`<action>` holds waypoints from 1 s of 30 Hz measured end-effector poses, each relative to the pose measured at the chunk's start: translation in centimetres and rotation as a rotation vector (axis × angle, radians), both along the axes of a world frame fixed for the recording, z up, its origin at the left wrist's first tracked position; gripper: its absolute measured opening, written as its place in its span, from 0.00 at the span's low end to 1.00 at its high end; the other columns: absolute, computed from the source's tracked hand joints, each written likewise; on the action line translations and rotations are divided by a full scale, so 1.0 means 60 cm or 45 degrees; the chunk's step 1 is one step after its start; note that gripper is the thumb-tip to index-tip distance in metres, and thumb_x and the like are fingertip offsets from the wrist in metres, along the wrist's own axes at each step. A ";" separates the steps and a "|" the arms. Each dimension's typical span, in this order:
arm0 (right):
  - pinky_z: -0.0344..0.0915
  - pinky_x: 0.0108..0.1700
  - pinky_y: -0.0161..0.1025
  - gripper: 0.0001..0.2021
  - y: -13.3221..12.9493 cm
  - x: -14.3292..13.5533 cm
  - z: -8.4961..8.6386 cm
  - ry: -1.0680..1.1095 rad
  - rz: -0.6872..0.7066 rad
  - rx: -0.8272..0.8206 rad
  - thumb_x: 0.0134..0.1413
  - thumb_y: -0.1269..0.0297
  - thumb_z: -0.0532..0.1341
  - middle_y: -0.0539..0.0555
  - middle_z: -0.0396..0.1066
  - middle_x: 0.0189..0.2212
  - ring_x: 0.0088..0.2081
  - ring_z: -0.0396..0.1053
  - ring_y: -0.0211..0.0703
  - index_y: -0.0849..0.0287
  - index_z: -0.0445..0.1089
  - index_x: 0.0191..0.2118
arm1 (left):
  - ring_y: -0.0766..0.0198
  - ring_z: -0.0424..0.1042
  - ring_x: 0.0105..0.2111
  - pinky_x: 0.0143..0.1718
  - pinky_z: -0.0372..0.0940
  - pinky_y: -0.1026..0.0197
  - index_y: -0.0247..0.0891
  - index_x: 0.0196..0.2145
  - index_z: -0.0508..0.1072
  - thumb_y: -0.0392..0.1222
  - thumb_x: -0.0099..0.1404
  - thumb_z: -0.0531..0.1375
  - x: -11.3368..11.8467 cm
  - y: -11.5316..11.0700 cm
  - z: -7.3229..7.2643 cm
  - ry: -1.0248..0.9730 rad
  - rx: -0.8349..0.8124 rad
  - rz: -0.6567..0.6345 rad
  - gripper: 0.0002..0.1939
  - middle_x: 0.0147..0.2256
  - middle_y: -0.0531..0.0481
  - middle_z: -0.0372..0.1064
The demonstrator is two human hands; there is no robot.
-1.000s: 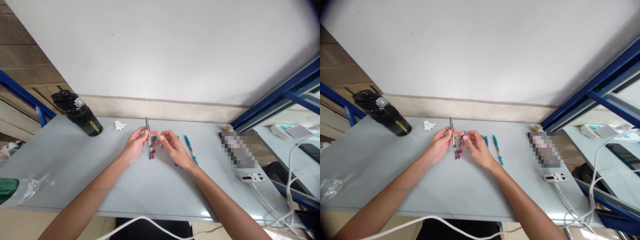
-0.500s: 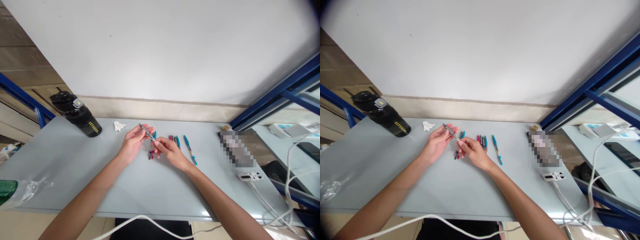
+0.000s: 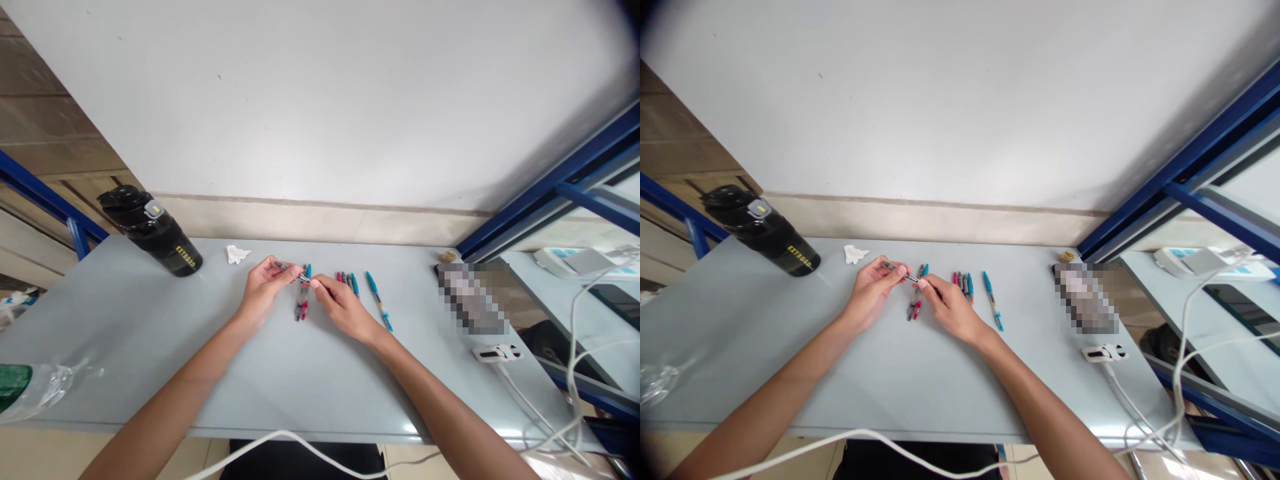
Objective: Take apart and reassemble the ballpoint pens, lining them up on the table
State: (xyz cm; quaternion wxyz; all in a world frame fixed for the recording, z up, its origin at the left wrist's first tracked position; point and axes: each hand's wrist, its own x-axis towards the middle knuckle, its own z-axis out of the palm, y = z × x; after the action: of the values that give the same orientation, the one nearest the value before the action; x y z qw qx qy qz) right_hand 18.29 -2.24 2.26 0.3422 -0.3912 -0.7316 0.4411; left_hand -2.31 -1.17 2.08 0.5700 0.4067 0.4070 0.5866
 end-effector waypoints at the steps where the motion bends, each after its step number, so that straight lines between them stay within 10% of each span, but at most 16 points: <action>1: 0.57 0.36 0.40 0.22 0.001 0.001 0.002 -0.018 -0.009 0.019 0.80 0.45 0.50 0.48 0.63 0.30 0.31 0.57 0.41 0.55 0.69 0.40 | 0.59 0.78 0.41 0.47 0.69 0.56 0.37 0.32 0.74 0.47 0.57 0.79 0.000 0.000 -0.002 0.000 -0.002 -0.005 0.19 0.39 0.44 0.82; 12: 0.60 0.39 0.42 0.09 0.003 0.009 -0.011 -0.126 -0.065 0.180 0.78 0.54 0.53 0.52 0.75 0.38 0.34 0.68 0.46 0.52 0.63 0.45 | 0.60 0.78 0.43 0.49 0.69 0.57 0.37 0.32 0.74 0.46 0.58 0.79 0.006 -0.003 -0.015 -0.018 -0.021 0.006 0.18 0.40 0.44 0.82; 23: 0.56 0.35 0.41 0.19 0.001 0.008 -0.002 -0.175 -0.106 0.133 0.80 0.46 0.50 0.48 0.66 0.28 0.28 0.60 0.44 0.52 0.71 0.52 | 0.56 0.78 0.47 0.49 0.70 0.57 0.40 0.48 0.81 0.51 0.65 0.74 0.003 -0.002 -0.010 0.057 0.062 -0.127 0.18 0.43 0.45 0.79; 30: 0.58 0.37 0.42 0.20 0.006 0.011 -0.005 -0.230 -0.111 0.251 0.81 0.49 0.46 0.51 0.71 0.32 0.29 0.63 0.46 0.49 0.73 0.54 | 0.52 0.77 0.51 0.49 0.70 0.54 0.38 0.39 0.81 0.52 0.68 0.72 0.006 -0.007 -0.004 0.093 0.091 -0.090 0.14 0.51 0.39 0.81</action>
State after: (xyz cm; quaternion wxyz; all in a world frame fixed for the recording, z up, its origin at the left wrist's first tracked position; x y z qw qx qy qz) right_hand 18.94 -1.88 1.95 0.3307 -0.4251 -0.7816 0.3148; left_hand -1.95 -1.58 1.83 0.5604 0.4620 0.3917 0.5649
